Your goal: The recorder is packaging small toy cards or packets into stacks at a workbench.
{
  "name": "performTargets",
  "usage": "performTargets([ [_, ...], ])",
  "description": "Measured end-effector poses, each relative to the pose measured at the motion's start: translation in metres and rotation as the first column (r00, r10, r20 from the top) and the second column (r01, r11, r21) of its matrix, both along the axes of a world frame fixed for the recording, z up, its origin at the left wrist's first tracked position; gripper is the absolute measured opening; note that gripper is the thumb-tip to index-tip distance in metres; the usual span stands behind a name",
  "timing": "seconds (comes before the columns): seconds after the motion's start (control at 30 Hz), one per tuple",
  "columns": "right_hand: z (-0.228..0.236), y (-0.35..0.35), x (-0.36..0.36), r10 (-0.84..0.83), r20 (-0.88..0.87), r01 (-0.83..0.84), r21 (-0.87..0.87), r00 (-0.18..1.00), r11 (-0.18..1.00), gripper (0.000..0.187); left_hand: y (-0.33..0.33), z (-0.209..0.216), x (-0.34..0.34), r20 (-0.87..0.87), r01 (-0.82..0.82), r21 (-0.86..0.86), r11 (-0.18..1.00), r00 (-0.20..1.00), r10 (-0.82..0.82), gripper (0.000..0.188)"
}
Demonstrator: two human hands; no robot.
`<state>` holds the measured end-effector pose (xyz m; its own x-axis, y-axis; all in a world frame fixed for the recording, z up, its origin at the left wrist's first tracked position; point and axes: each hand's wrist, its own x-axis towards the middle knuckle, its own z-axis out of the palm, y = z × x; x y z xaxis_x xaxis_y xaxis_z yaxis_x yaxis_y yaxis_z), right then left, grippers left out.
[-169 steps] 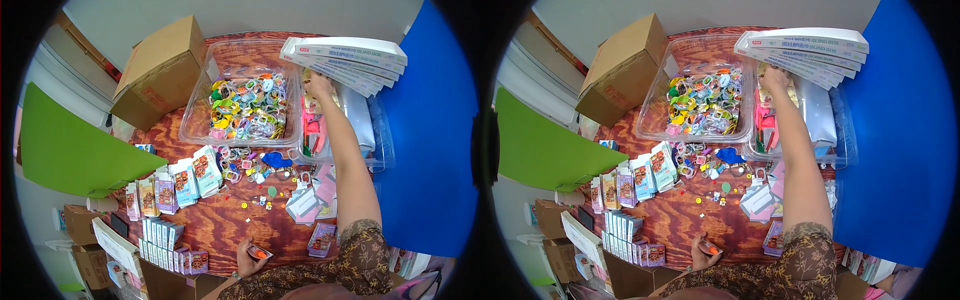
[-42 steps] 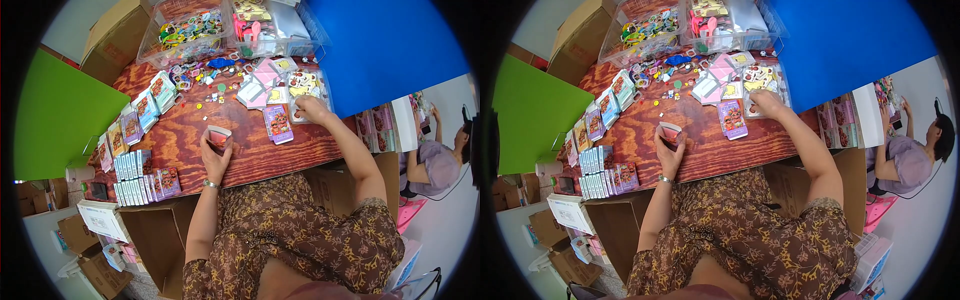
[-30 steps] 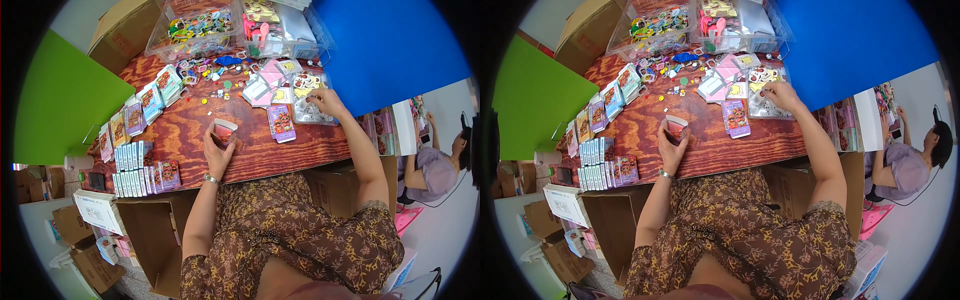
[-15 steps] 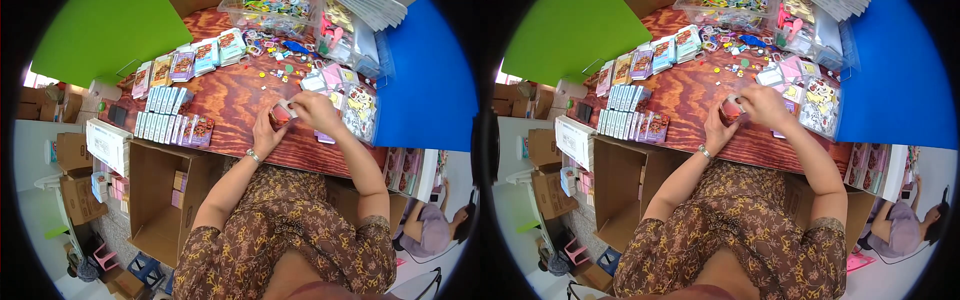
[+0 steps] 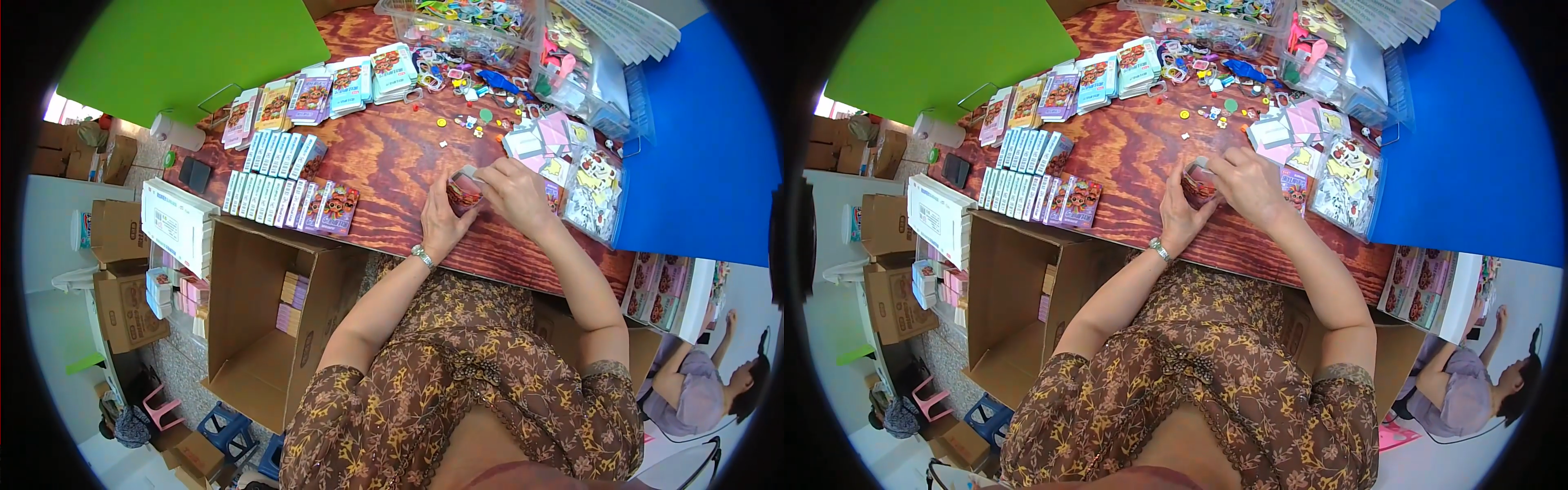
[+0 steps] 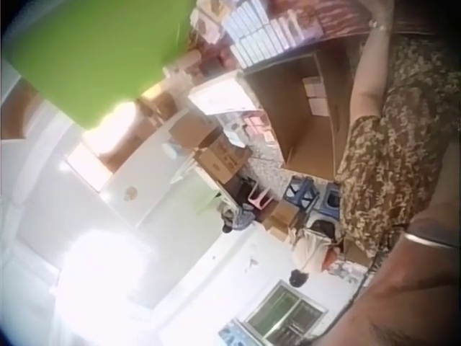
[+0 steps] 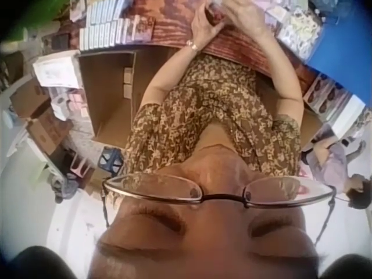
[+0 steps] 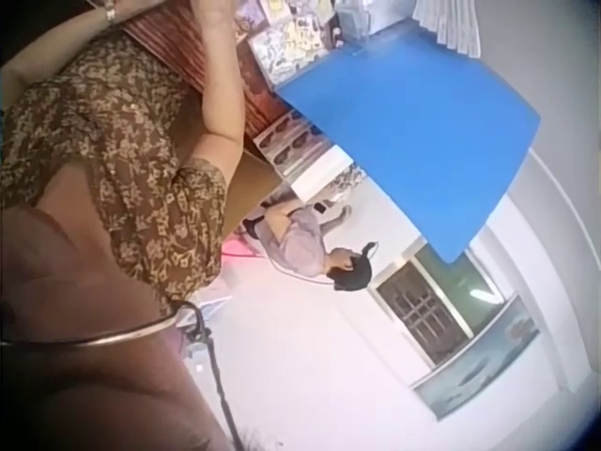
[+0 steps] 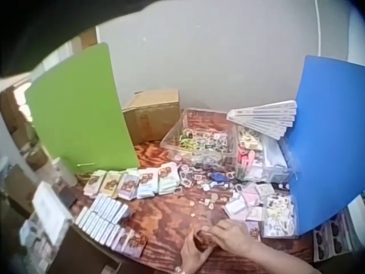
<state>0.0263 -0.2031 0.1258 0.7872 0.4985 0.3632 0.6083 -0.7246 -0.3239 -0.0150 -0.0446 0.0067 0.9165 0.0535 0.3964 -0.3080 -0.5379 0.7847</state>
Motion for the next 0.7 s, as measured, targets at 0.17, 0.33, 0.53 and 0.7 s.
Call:
performTargets([
  [0.17,0.001,0.01,0.001,0.031,0.071,-0.013,-0.24,0.997,0.971,0.029,-0.001,-0.002,0.0,0.079,-0.005,0.05,0.999,0.997,0.001,0.098],
  [0.33,0.002,0.011,0.002,0.037,0.054,-0.024,-0.217,0.998,0.976,0.033,-0.002,-0.002,-0.001,0.041,-0.009,0.042,0.999,0.999,0.007,0.099],
  [0.53,-0.01,0.01,-0.004,0.05,0.105,-0.015,-0.314,0.993,0.949,0.03,-0.002,-0.001,-0.001,0.056,0.003,0.023,1.0,0.998,-0.004,0.1],
  [0.7,0.009,0.02,-0.008,-0.009,-0.011,0.004,-0.37,1.0,0.929,0.016,0.002,-0.006,0.0,0.09,0.016,0.033,0.999,0.996,-0.019,0.101],
])
